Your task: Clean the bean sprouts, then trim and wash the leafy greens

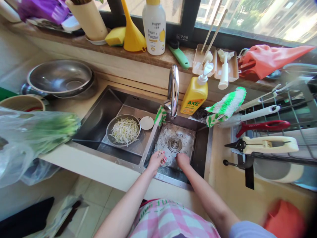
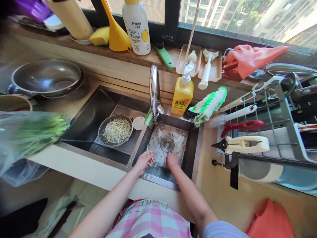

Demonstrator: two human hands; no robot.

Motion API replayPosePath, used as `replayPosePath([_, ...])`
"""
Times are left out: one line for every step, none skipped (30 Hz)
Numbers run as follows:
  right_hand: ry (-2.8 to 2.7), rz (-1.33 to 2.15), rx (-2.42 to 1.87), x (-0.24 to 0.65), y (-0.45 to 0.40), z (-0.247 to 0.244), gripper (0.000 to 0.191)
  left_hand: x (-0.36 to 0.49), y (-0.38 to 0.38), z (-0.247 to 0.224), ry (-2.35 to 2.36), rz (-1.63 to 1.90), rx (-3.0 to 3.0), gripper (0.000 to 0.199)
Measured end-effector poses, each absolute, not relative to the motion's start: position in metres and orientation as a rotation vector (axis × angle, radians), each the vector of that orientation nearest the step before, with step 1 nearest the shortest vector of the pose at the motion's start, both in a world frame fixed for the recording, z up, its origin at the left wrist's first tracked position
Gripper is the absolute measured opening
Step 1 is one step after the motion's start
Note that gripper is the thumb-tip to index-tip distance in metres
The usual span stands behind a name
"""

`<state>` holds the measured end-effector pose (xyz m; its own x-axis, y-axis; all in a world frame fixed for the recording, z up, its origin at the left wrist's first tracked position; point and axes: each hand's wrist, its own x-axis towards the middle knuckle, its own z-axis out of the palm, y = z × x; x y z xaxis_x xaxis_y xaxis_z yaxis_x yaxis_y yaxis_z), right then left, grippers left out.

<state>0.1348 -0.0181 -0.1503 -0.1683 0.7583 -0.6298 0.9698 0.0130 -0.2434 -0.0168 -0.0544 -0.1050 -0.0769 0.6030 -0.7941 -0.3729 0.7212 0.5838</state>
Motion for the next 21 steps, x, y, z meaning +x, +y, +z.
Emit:
replayPosePath([1.983,-0.894,1.797,0.134,-0.011,-0.153,0.021,-0.019,-0.054,-0.103,1.426,0.777,0.191,0.036])
replayPosePath([1.990,-0.893,1.812,0.130,-0.004,-0.155,0.023,-0.021,-0.055,-0.102,1.417,0.748,0.183,0.036])
replayPosePath([1.992,-0.902,1.823,0.125,0.002,-0.158,0.024,-0.022,-0.055,-0.100,1.411,0.728,0.178,0.035])
replayPosePath([1.990,-0.925,1.828,0.118,0.008,-0.161,0.025,-0.023,-0.055,-0.100,1.413,0.717,0.174,0.034])
replayPosePath([1.978,-0.955,1.832,0.110,0.013,-0.165,0.025,-0.024,-0.055,-0.099,1.420,0.712,0.171,0.033])
replayPosePath([1.961,-0.979,1.837,0.102,0.017,-0.170,0.026,-0.025,-0.055,-0.100,1.428,0.710,0.168,0.032])
replayPosePath([1.943,-1.001,1.843,0.094,0.020,-0.175,0.026,-0.026,-0.055,-0.100,1.435,0.712,0.165,0.031])
replayPosePath([1.928,-1.019,1.849,0.087,0.021,-0.181,0.025,-0.027,-0.055,-0.101,1.442,0.716,0.163,0.030])
replayPosePath([1.914,-1.046,1.857,0.083,0.022,-0.186,0.024,-0.028,-0.055,-0.102,1.447,0.721,0.163,0.029])
replayPosePath([1.902,-1.082,1.863,0.080,0.022,-0.191,0.023,-0.030,-0.054,-0.103,1.452,0.723,0.164,0.028])
replayPosePath([1.891,-1.125,1.866,0.081,0.021,-0.195,0.021,-0.031,-0.054,-0.105,1.456,0.722,0.165,0.027])
replayPosePath([1.882,-1.171,1.866,0.084,0.019,-0.199,0.020,-0.032,-0.053,-0.106,1.465,0.719,0.164,0.026])
replayPosePath([1.873,-1.220,1.865,0.089,0.017,-0.201,0.018,-0.033,-0.053,-0.108,1.475,0.711,0.159,0.025])
replayPosePath([1.863,-1.267,1.865,0.096,0.013,-0.201,0.015,-0.034,-0.052,-0.109,1.480,0.701,0.151,0.024])
replayPosePath([1.853,-1.309,1.869,0.105,0.009,-0.200,0.014,-0.034,-0.051,-0.111,1.481,0.691,0.139,0.024])
replayPosePath([1.845,-1.340,1.876,0.114,0.004,-0.198,0.013,-0.033,-0.050,-0.112,1.478,0.682,0.125,0.024])
replayPosePath([1.840,-1.383,1.893,0.122,-0.002,-0.194,0.014,-0.032,-0.050,-0.113,1.477,0.671,0.108,0.025])
replayPosePath([1.842,-1.459,1.922,0.130,-0.009,-0.188,0.015,-0.030,-0.049,-0.114,1.478,0.661,0.093,0.025])
replayPosePath([1.849,-1.573,1.958,0.135,-0.016,-0.182,0.017,-0.027,-0.049,-0.114,1.477,0.655,0.080,0.026])
replayPosePath([1.858,-1.720,1.992,0.139,-0.024,-0.175,0.018,-0.024,-0.048,-0.115,1.471,0.658,0.073,0.028])
replayPosePath([1.864,-1.881,2.019,0.140,-0.031,-0.168,0.019,-0.020,-0.048,-0.115,1.452,0.669,0.076,0.030])
